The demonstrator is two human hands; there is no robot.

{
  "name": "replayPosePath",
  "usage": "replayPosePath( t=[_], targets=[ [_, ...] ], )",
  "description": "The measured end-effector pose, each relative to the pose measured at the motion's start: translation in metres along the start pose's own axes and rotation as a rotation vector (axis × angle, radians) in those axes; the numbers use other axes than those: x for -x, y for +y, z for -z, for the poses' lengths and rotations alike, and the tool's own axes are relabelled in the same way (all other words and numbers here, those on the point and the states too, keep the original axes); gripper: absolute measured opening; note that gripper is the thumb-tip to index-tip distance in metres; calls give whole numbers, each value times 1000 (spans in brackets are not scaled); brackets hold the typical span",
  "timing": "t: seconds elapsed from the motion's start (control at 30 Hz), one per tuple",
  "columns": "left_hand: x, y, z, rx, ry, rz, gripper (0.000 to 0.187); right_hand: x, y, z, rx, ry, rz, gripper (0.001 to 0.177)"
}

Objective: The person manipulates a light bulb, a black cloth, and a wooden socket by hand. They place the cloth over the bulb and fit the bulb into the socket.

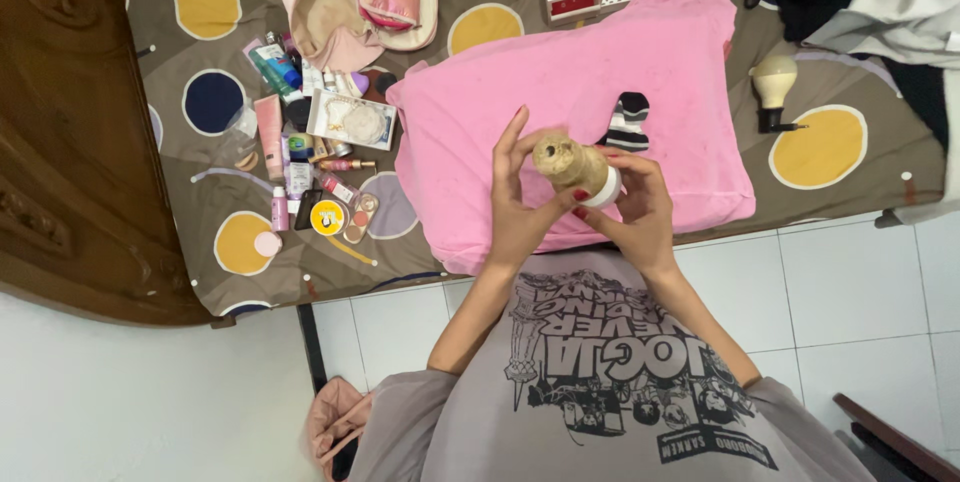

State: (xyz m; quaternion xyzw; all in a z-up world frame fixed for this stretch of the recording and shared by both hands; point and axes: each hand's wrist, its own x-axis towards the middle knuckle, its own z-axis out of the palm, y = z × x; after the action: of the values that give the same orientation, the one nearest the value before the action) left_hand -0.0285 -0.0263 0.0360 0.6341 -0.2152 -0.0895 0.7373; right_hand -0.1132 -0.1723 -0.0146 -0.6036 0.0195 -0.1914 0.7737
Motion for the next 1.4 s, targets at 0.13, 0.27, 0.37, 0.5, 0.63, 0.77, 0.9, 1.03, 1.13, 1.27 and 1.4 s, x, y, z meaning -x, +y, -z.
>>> replayPosePath(
  t=[0.13,0.27,0.37,0.5,0.63,0.77,0.9,1.03,1.13,1.27,1.4],
  targets=[
    [-4,2,1,-4,-96,-52,95,2,5,4,-194,12,-77,68],
    [-4,4,4,-179,-173,-83,71,4,9,5,-225,21,-71,68],
    [-4,5,6,-238,-187,-82,62,3,8,6,-187,-11,-42,69],
    [-3,-3,10,-255,-125,-98,56,1,3,-3,-75,-35,-11,77],
    [-3,-17,10,37,17,31,55,0,-4,-17,406,13,155,94],
    [-2,-25,14,137,85,104,56,1,4,-21,386,-1,153,91],
    [-2,-20,12,152,96,128,59,6,9,-17,262,-28,44,74],
    [-6,-6,11,54,-4,62,80,11,18,-4,14,-44,-62,68],
    [-8,-3,11,150,30,90,97,16,33,8,-268,-8,-195,65],
    [-10,-23,24,337,249,198,60,22,46,21,-517,90,-293,61],
    [-2,-59,49,491,382,246,39,22,46,35,-543,110,-307,67]
  ],
)
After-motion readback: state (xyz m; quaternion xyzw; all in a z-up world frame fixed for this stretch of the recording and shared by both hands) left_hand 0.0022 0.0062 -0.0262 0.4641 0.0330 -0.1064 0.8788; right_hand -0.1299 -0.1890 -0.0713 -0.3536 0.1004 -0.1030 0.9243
